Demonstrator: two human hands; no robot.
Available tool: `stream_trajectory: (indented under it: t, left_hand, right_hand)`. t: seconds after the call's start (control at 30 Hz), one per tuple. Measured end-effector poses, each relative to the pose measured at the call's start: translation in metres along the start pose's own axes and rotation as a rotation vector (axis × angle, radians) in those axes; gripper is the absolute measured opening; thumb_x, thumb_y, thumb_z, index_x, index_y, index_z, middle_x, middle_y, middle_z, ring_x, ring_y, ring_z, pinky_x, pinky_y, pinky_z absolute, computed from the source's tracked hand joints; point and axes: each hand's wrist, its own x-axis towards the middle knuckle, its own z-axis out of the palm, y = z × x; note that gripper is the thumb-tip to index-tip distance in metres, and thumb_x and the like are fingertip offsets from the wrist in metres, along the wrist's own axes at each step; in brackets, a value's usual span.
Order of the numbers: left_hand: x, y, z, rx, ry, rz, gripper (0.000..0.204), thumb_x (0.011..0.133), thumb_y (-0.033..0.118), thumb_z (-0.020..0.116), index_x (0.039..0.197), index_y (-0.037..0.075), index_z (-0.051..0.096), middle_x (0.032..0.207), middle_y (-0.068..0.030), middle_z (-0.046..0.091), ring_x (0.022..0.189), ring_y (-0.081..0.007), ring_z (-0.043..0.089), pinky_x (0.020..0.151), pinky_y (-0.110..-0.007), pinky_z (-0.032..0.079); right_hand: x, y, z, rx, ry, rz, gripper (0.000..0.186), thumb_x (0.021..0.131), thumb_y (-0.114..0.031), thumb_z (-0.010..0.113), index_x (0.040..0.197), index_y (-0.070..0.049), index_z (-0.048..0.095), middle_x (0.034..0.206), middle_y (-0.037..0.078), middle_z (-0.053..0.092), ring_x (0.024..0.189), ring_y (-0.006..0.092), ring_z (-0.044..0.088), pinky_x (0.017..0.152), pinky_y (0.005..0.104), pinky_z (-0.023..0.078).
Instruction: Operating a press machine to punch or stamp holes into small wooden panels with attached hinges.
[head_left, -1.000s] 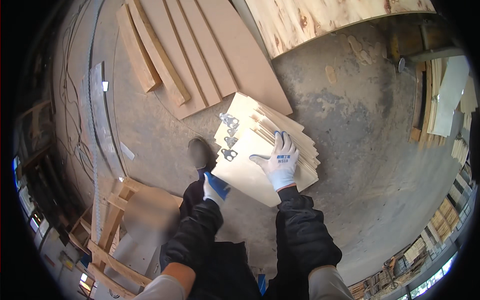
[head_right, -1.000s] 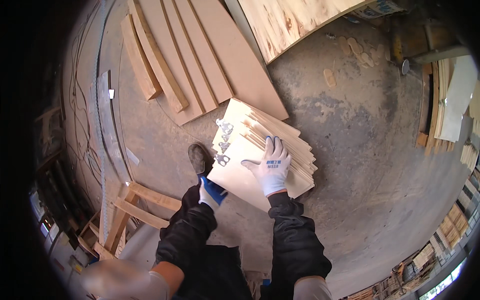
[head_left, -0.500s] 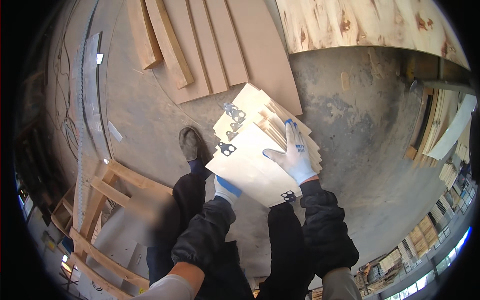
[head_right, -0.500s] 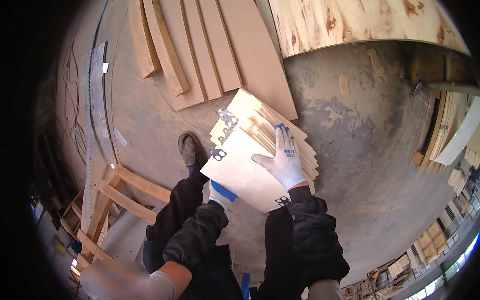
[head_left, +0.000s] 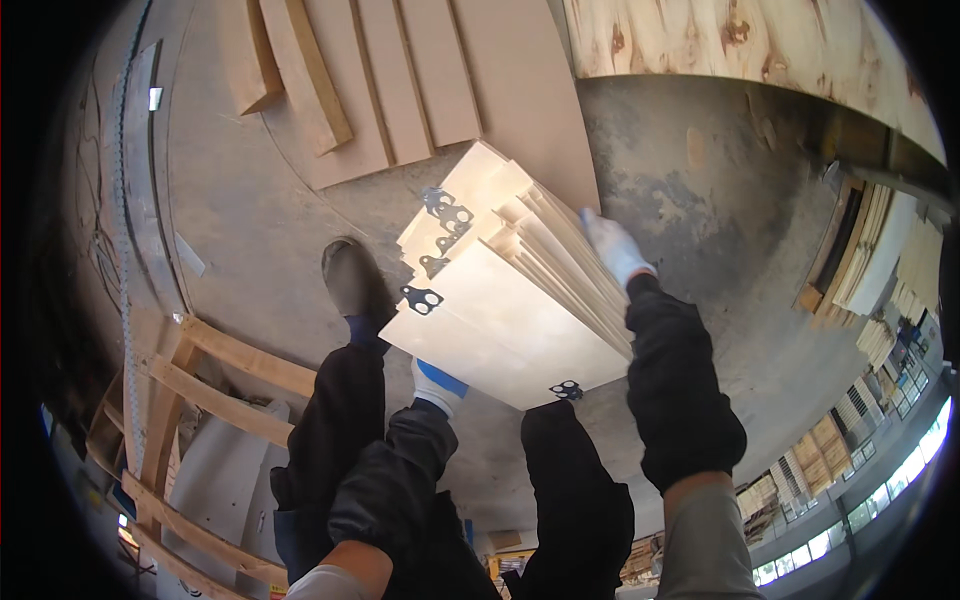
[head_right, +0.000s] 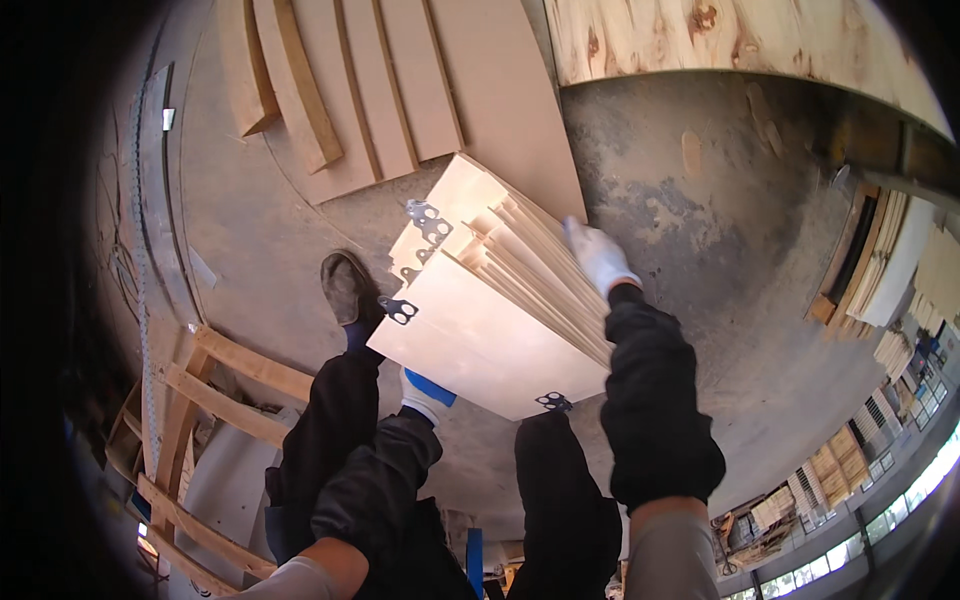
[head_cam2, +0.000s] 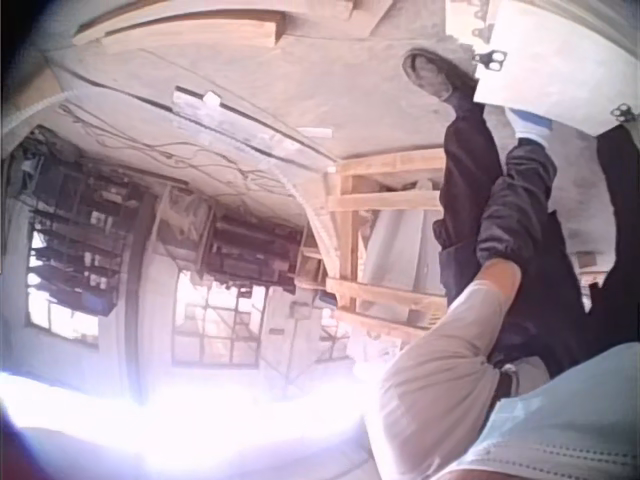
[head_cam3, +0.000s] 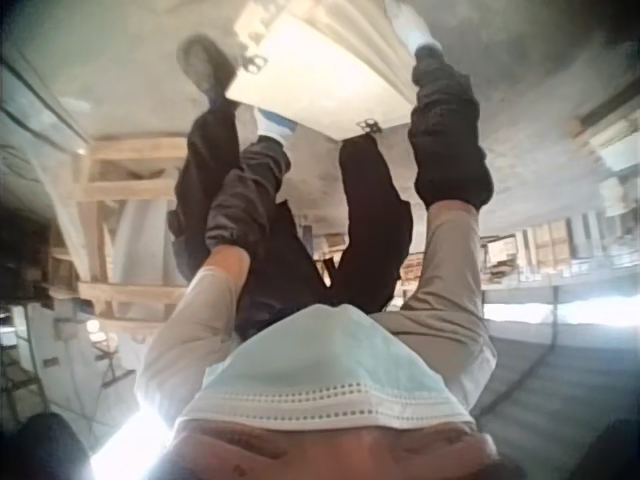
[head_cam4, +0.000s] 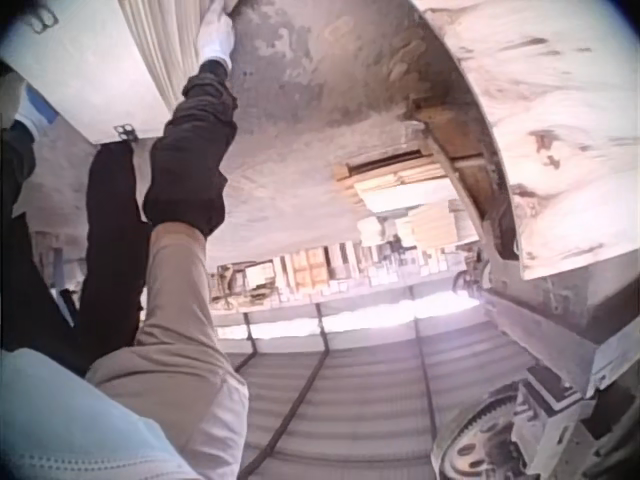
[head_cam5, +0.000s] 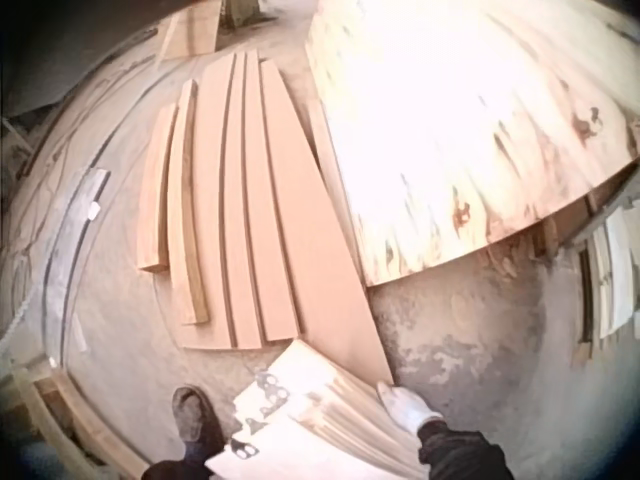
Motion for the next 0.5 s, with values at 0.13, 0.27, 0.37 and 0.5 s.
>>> stream_trajectory:
  t: [0.13,0.27,0.37,0.5]
  left_hand:
    - [0.004,-0.007,-0.006,0.021,0.094,0.01,0.066,0.105,0.054,0.031,0.155,0.012,0.036,0.159,-0.0127,0.04,0.143,-0.037,0.039,0.119,-0.055,0.031]
    - [0.003,-0.009,-0.002,-0.009,0.017,-0.001,0.066,0.105,0.055,0.03,0.155,0.013,0.036,0.159,-0.0124,0.04,0.143,-0.0369,0.039,0.118,-0.055,0.032]
    - [0.003,-0.003,0.0,-0.036,-0.027,-0.018,0.065,0.105,0.055,0.03,0.155,0.012,0.037,0.159,-0.0122,0.04,0.142,-0.0365,0.04,0.118,-0.055,0.033]
    - [0.002,0.007,0.0,0.012,0.001,0.01,0.063,0.106,0.052,0.031,0.153,0.01,0.038,0.157,-0.0125,0.043,0.141,-0.0363,0.043,0.117,-0.054,0.034]
  right_hand:
    - [0.003,-0.005,0.009,-0.013,-0.034,0.144,0.077,0.102,-0.063,0.026,0.128,-0.003,0.066,0.133,0.024,0.061,0.13,0.0425,0.052,0.11,0.0456,0.04]
    - [-0.007,0.005,0.018,0.03,-0.038,0.107,0.076,0.102,-0.064,0.026,0.135,-0.005,0.061,0.141,0.022,0.057,0.133,0.0409,0.049,0.112,0.0445,0.038]
    - [-0.011,0.009,0.025,0.11,-0.029,0.062,0.074,0.103,-0.062,0.025,0.142,-0.006,0.054,0.146,0.019,0.054,0.136,0.0392,0.047,0.113,0.0434,0.036]
    - [-0.021,0.018,0.034,0.172,-0.051,0.063,0.075,0.104,-0.06,0.026,0.147,-0.004,0.047,0.149,0.021,0.05,0.14,0.038,0.044,0.116,0.0417,0.033]
